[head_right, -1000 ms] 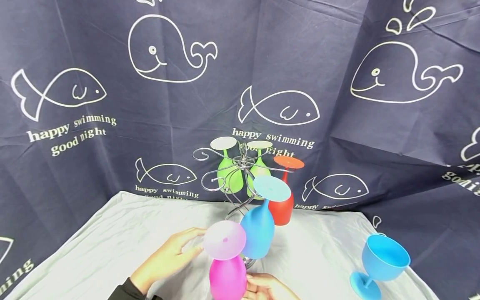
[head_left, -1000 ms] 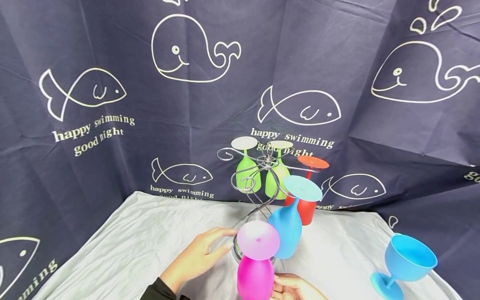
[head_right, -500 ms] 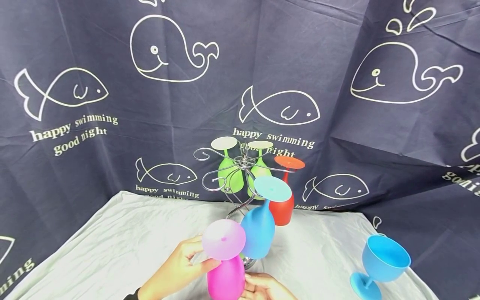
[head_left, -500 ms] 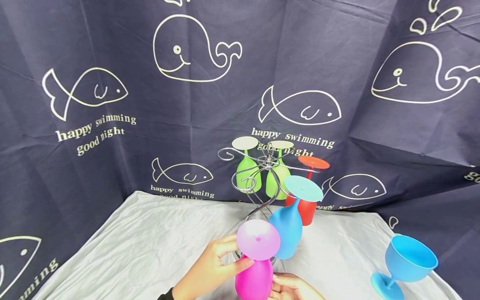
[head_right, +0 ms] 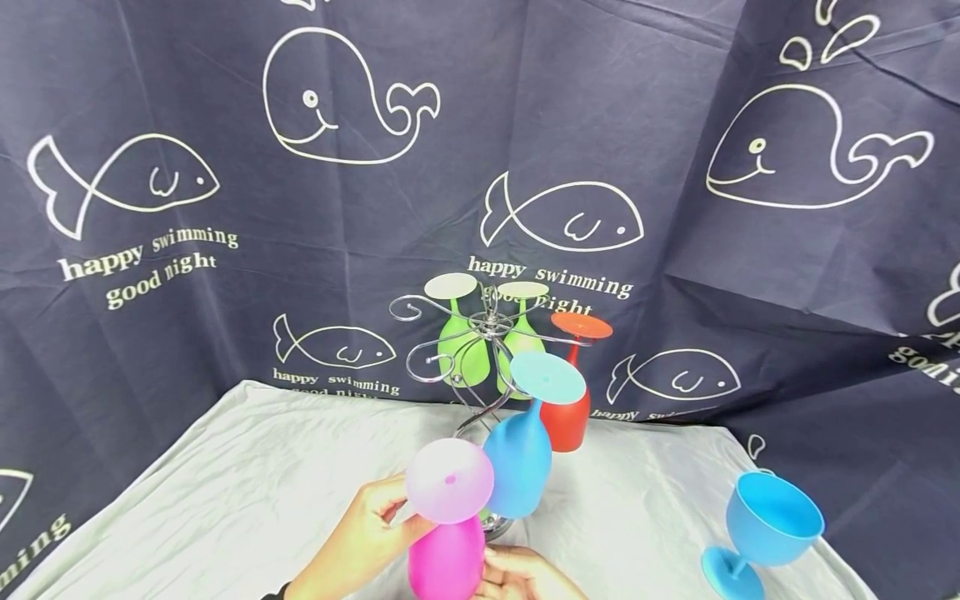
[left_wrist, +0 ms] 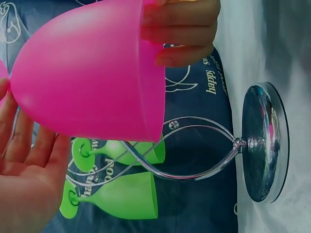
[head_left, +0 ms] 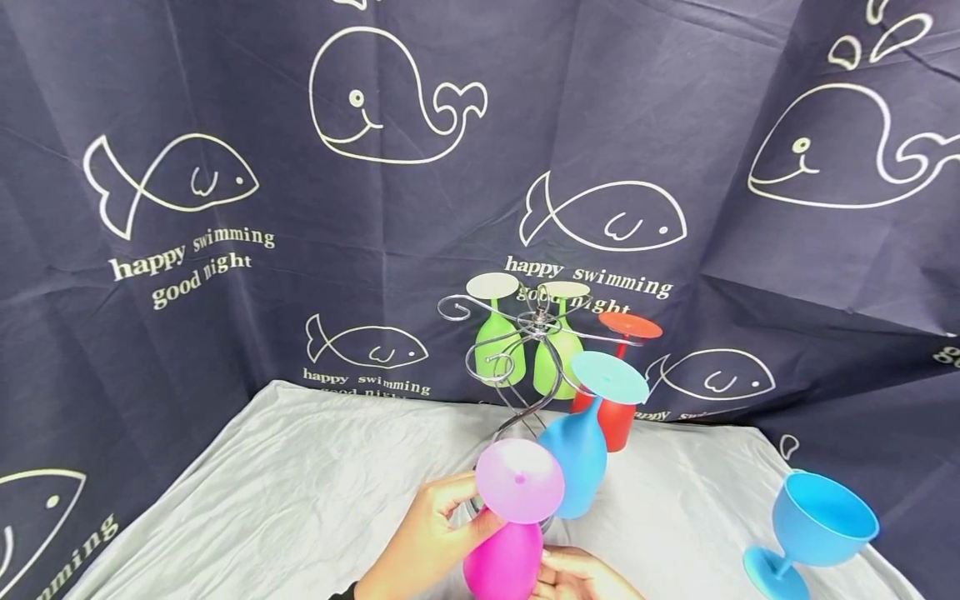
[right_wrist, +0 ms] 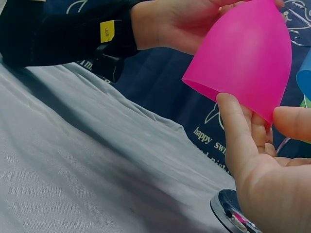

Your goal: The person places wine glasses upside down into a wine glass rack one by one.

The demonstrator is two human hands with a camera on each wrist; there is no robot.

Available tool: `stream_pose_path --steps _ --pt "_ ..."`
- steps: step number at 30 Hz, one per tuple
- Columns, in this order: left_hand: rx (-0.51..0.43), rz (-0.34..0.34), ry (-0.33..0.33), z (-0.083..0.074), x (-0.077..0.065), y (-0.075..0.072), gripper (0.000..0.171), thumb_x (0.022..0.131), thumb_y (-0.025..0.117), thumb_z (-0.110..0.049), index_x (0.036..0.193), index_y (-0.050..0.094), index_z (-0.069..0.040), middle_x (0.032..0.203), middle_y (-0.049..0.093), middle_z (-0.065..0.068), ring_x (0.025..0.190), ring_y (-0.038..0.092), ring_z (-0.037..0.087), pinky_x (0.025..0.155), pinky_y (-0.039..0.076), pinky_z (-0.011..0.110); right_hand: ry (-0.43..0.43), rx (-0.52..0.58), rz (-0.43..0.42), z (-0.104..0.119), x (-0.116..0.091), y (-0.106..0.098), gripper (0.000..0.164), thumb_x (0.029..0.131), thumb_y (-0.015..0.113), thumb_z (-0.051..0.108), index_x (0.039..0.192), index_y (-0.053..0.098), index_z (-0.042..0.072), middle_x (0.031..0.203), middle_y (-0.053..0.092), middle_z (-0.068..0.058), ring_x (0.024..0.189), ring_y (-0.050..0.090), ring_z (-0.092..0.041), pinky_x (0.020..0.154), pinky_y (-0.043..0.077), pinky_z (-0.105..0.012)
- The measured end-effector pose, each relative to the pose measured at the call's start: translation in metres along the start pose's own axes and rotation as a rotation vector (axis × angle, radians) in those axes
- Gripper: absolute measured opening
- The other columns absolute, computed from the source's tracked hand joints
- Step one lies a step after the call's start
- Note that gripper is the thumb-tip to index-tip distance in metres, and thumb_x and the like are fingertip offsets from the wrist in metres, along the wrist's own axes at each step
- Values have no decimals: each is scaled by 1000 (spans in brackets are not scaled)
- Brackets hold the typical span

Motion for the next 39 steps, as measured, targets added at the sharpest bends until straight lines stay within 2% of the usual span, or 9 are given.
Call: stream_pose_path --steps 8,14,18,22,26,28,32,36,39 --pt "10 14 6 -4 2 3 26 94 69 -7 120 71 -13 109 71 -2 102 67 15 90 54 32 -31 -11 -50 2 1 -5 39 110 32 24 133 59 8 134 62 -5 126 57 -17 113 37 -32" --pt "26 7 -55 -1 1 1 27 95 68 -10 122 70 -16 115 70 -3 108 66 16 94 53 33 -35 -44 -65 2 0 -6 42 109 29 25 134 58 8 132 63 -8 124 59 -21 111 40 -35" --pt "46 -9 -96 1 0 -3 27 95 68 -12 122 71 -17 116 70 -4 111 66 15 96 52 35 -56 -141 -114 9 -2 -11 39 108 34 23 135 57 6 128 66 -9 120 62 -21 107 44 -36" --pt "55 -27 -97 0 2 -10 27 96 67 -11 122 70 -18 115 71 -5 111 65 16 94 53 37 -87 -427 -234 26 -11 -24 39 106 43 20 135 52 -5 126 65 -13 113 65 -22 99 51 -34" --pt "57 -54 -60 -3 4 -18 27 95 68 -7 120 70 -16 115 71 -3 111 66 17 94 54 37 -134 -896 -359 52 -27 -33 43 106 48 19 134 49 -14 128 62 -23 110 66 -24 91 52 -26" --pt "62 -68 -45 -3 4 -22 27 94 69 -6 119 70 -15 114 71 -2 110 66 17 94 54 37 -181 -1132 -462 67 -36 -36 38 104 52 18 127 57 -11 120 65 -22 104 66 -18 87 53 -24" --pt "74 -80 -53 -2 4 -27 28 94 68 -5 120 70 -15 115 71 -3 111 66 18 95 54 37 -235 -1503 -769 94 -56 -39 15 96 64 18 108 68 11 101 70 2 93 65 -9 80 55 -31" --pt "79 -89 -90 3 4 -32 28 95 68 -7 121 70 -16 116 71 -4 114 64 17 97 53 37 -207 -1708 -1031 113 -72 -42 20 94 68 25 113 69 19 112 69 4 109 65 -21 91 53 -47" --pt "81 -89 -101 4 4 -34 28 95 68 -7 122 70 -16 117 70 -5 116 64 17 98 52 37 -210 -1829 -1127 124 -79 -42 37 96 67 31 128 66 11 127 66 -7 119 61 -32 96 48 -56"
Point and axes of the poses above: each hand's wrist, its own x-axis towards the middle knuckle, its own y-axis out of the palm, z = x × y, the point moved 10 cm from there along x, towards the middle knuckle
